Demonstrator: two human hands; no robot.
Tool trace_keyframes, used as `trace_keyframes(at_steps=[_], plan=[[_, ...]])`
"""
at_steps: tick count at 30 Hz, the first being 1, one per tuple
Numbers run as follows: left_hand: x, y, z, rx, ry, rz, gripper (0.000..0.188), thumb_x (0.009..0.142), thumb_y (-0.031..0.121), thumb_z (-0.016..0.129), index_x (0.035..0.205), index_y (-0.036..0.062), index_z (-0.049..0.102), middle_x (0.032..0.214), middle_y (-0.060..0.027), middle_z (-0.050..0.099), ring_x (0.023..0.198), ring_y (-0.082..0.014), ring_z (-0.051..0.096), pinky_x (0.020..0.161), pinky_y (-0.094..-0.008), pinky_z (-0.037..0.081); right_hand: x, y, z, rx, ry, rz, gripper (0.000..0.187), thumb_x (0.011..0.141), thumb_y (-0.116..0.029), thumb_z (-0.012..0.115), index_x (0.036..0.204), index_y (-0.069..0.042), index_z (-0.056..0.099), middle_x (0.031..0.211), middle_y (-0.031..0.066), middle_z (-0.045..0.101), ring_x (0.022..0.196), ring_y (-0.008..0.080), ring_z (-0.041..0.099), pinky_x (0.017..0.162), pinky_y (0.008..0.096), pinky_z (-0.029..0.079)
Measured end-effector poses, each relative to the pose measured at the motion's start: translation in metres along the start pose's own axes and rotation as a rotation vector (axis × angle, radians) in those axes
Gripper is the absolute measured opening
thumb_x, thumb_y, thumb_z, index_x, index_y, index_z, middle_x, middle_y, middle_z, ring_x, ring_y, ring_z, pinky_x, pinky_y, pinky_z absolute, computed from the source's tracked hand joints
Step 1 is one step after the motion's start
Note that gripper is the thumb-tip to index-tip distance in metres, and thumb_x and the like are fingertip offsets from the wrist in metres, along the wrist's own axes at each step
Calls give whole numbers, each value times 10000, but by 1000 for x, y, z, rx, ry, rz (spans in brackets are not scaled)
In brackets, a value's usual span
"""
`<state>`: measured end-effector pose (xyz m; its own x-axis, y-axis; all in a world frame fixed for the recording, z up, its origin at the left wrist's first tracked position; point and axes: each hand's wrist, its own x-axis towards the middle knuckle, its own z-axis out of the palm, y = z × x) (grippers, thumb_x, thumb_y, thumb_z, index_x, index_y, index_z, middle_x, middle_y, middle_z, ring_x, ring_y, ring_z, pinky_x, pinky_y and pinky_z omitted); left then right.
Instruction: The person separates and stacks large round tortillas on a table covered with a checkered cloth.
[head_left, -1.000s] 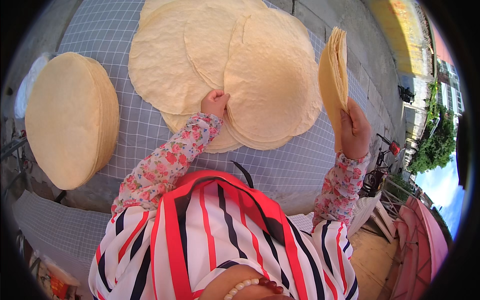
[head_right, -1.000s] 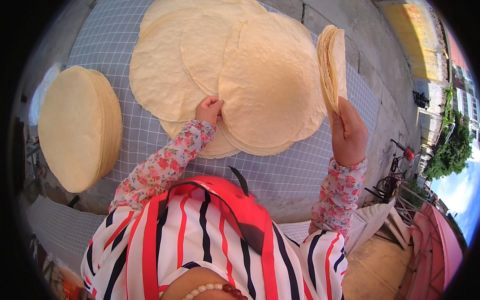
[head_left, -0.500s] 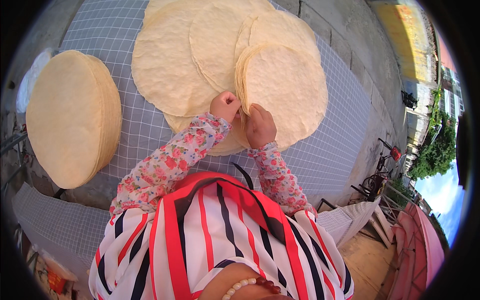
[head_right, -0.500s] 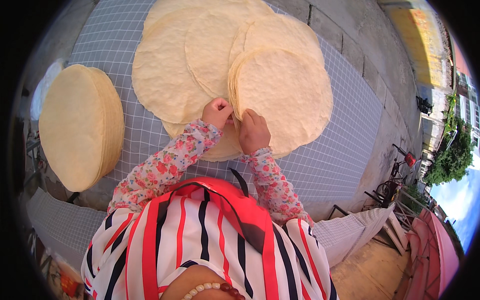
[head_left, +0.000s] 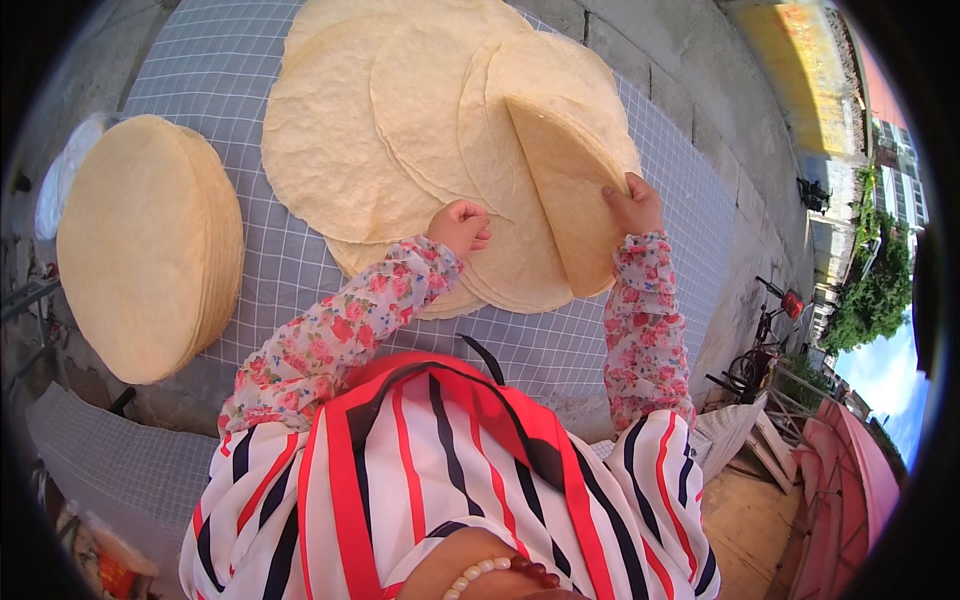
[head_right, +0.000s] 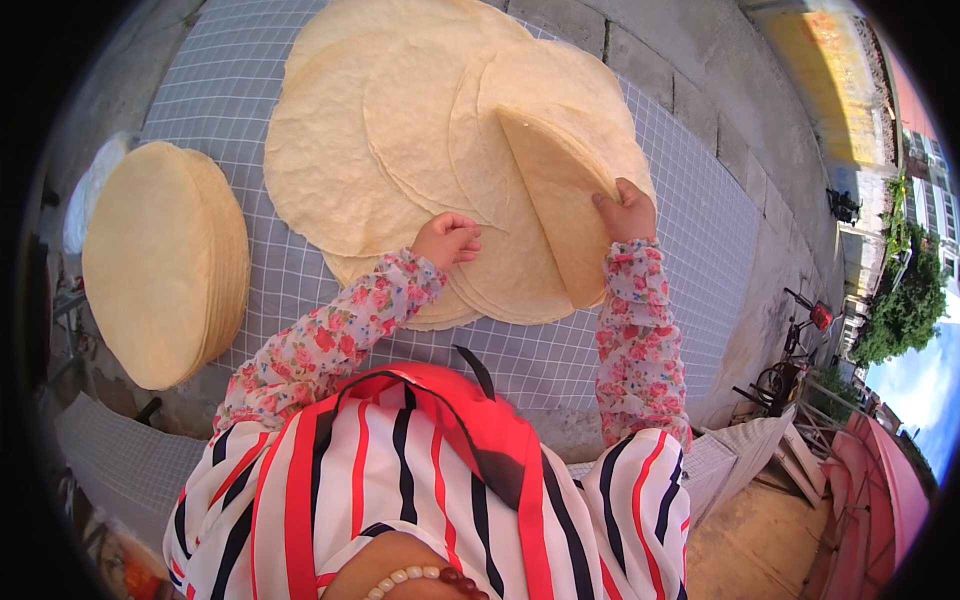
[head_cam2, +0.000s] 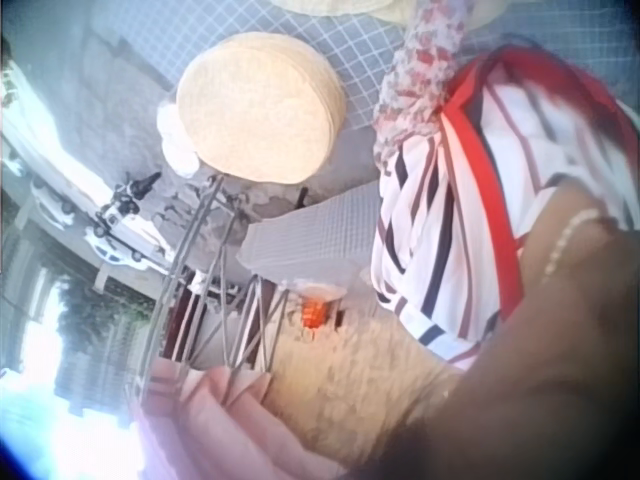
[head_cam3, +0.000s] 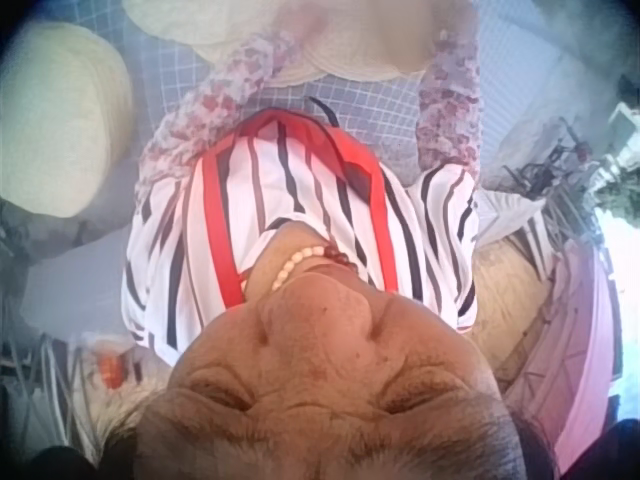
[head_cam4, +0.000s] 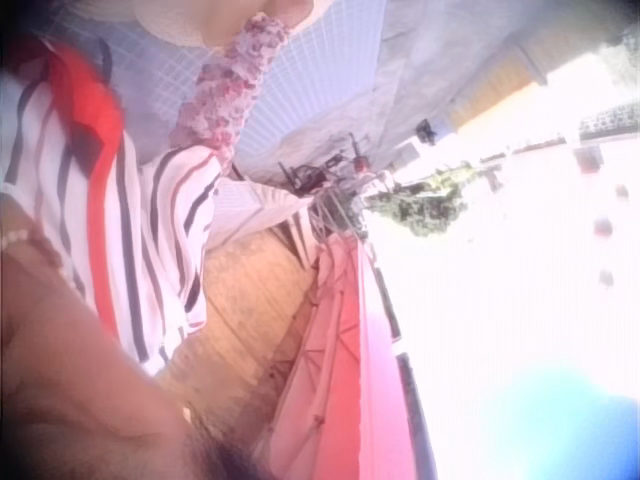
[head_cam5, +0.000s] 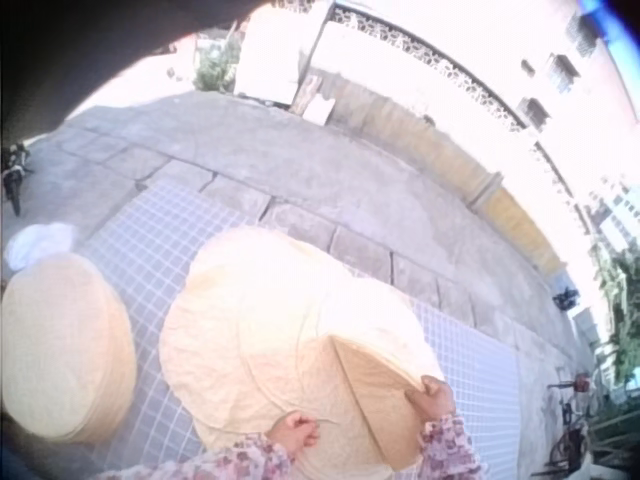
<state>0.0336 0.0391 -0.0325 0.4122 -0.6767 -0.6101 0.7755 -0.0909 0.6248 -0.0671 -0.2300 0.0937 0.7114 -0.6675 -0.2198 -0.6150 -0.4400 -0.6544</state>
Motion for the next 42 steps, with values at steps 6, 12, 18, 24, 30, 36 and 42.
trace_keyframes(at_steps=[6, 12, 18, 24, 30, 36, 42], plan=[[20, 7, 1, -24, -18, 11, 164, 905, 137, 591, 1027, 30, 577, 939, -53, 632, 798, -146, 640, 678, -267, 546, -6, -172, -172, -548, 274, -322, 186, 846, -101, 631, 1022, -42, 645, 731, 27, 611, 669, 69, 548, 632, 256, 459], [4, 73, 1, -383, -160, 104, 323, 984, 280, 495, 1206, 45, 516, 1148, -104, 612, 995, -218, 624, 853, -351, 544, -74, -177, -97, -450, 327, -714, 194, 847, 35, 593, 1032, 1, 641, 915, 100, 680, 802, 188, 664, 724, 266, 503], [5, 72, -12, -598, -208, -1, 444, 1018, 397, 359, 1298, 73, 474, 1228, -106, 589, 1110, -244, 593, 924, -421, 518, -85, 16, 66, -333, 91, -574, 332, 768, 44, 612, 1072, -84, 639, 1118, 101, 666, 1003, 293, 641, 845, 354, 534], [21, 33, -54, -321, -179, 22, 334, 990, 233, 474, 1275, 58, 488, 1164, -101, 630, 1016, -216, 646, 867, -395, 563, -92, 57, 117, -277, 44, -541, 353, 755, 19, 630, 1101, -46, 622, 1193, 128, 618, 1101, 325, 585, 917, 377, 501], [19, 34, -53, -338, -302, 0, 315, 956, 132, 511, 1260, 51, 497, 1171, -106, 628, 1009, -219, 652, 853, -380, 571, -89, -9, 81, -311, -208, -553, 491, 731, -75, 733, 1187, -14, 560, 1251, 181, 571, 1156, 359, 544, 975, 404, 459], [13, 41, -54, -422, -403, -5, 345, 921, 35, 471, 1265, 58, 501, 1181, -110, 625, 1013, -215, 649, 824, -370, 570, -67, -62, 136, -108, -12, -553, 504, 738, -116, 758, 1185, -3, 554, 1259, 197, 560, 1175, 349, 532, 979, 402, 442], [19, 38, -48, -277, -195, 20, 304, 922, 85, 499, 1225, 78, 521, 1073, -70, 652, 898, -170, 666, 718, -313, 578, -65, -73, 180, -249, 121, -579, 631, 689, -86, 759, 1254, 10, 495, 1267, 217, 533, 1186, 382, 501, 1015, 430, 402]])
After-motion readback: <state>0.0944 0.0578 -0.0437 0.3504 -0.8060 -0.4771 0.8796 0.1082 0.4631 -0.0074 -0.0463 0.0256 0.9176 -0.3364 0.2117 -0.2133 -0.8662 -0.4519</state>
